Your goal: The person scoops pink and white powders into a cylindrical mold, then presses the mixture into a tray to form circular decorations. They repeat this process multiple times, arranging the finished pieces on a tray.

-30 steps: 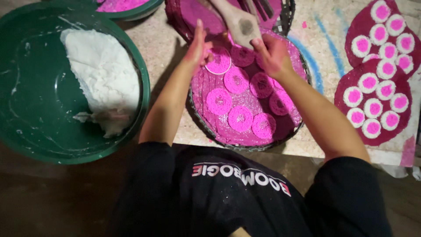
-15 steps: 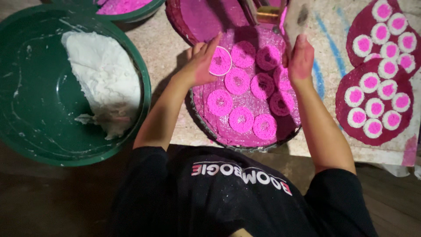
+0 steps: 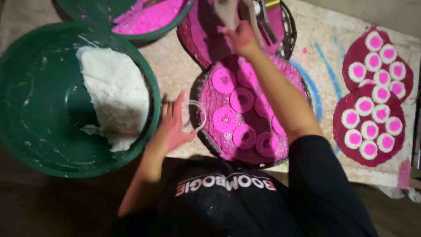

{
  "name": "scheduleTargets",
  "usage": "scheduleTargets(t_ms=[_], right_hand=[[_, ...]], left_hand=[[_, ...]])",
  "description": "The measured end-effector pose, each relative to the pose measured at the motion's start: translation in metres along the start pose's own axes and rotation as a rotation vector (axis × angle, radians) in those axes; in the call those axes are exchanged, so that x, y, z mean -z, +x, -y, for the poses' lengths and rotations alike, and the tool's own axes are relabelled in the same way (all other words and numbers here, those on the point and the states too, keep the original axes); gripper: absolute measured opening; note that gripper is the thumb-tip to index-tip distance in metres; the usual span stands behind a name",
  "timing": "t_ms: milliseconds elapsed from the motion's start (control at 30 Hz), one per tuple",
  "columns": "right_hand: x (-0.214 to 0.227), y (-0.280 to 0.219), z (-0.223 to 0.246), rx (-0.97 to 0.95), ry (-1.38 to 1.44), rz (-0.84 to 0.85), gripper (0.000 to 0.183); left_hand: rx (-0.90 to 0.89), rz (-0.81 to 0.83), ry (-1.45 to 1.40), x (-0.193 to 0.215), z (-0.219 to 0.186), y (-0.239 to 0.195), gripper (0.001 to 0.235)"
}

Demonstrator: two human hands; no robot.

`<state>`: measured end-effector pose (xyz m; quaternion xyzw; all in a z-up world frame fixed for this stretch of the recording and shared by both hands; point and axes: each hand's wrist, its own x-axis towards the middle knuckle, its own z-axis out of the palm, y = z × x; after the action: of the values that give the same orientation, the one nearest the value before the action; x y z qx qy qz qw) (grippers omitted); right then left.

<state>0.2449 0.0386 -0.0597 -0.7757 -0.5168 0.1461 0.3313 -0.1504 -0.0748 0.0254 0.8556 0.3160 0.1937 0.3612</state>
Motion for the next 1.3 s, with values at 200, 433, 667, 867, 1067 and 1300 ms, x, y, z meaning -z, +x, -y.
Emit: scheduleTargets(t_ms=[200, 433, 667, 867, 1067, 1300], right_hand=[[-0.056, 0.036, 0.022, 0.103, -0.648, -0.25, 0.069], [0.039, 0.042, -0.062, -0.472, -0.356, -0.126, 0.057], [0.106, 0.039, -0.055, -0.305, -0.551, -0.071, 0.062], [0.179, -0.104, -0.009, -0.246, 0.654, 0.352, 0.056], [0.188, -0.238, 0.052, -0.392, 0.595, 1.0, 0.073], [0.188, -0.269, 0.065, -0.52, 0.237, 0.836, 0.08]], left_hand=[[0.25, 0.087, 0.055, -0.031, 0.027, -0.064, 0.125], [0.252, 0.115, 0.233, -0.047, 0.061, -0.079, 0.133], [0.172, 0.152, 0.132, -0.035, 0.047, -0.068, 0.115], [0.032, -0.052, -0.667, -0.028, 0.009, -0.006, 0.08], [-0.02, 0.013, -2.078, -0.034, -0.006, 0.105, 0.066], [-0.023, 0.013, -2.322, -0.074, -0.042, 0.129, 0.038]])
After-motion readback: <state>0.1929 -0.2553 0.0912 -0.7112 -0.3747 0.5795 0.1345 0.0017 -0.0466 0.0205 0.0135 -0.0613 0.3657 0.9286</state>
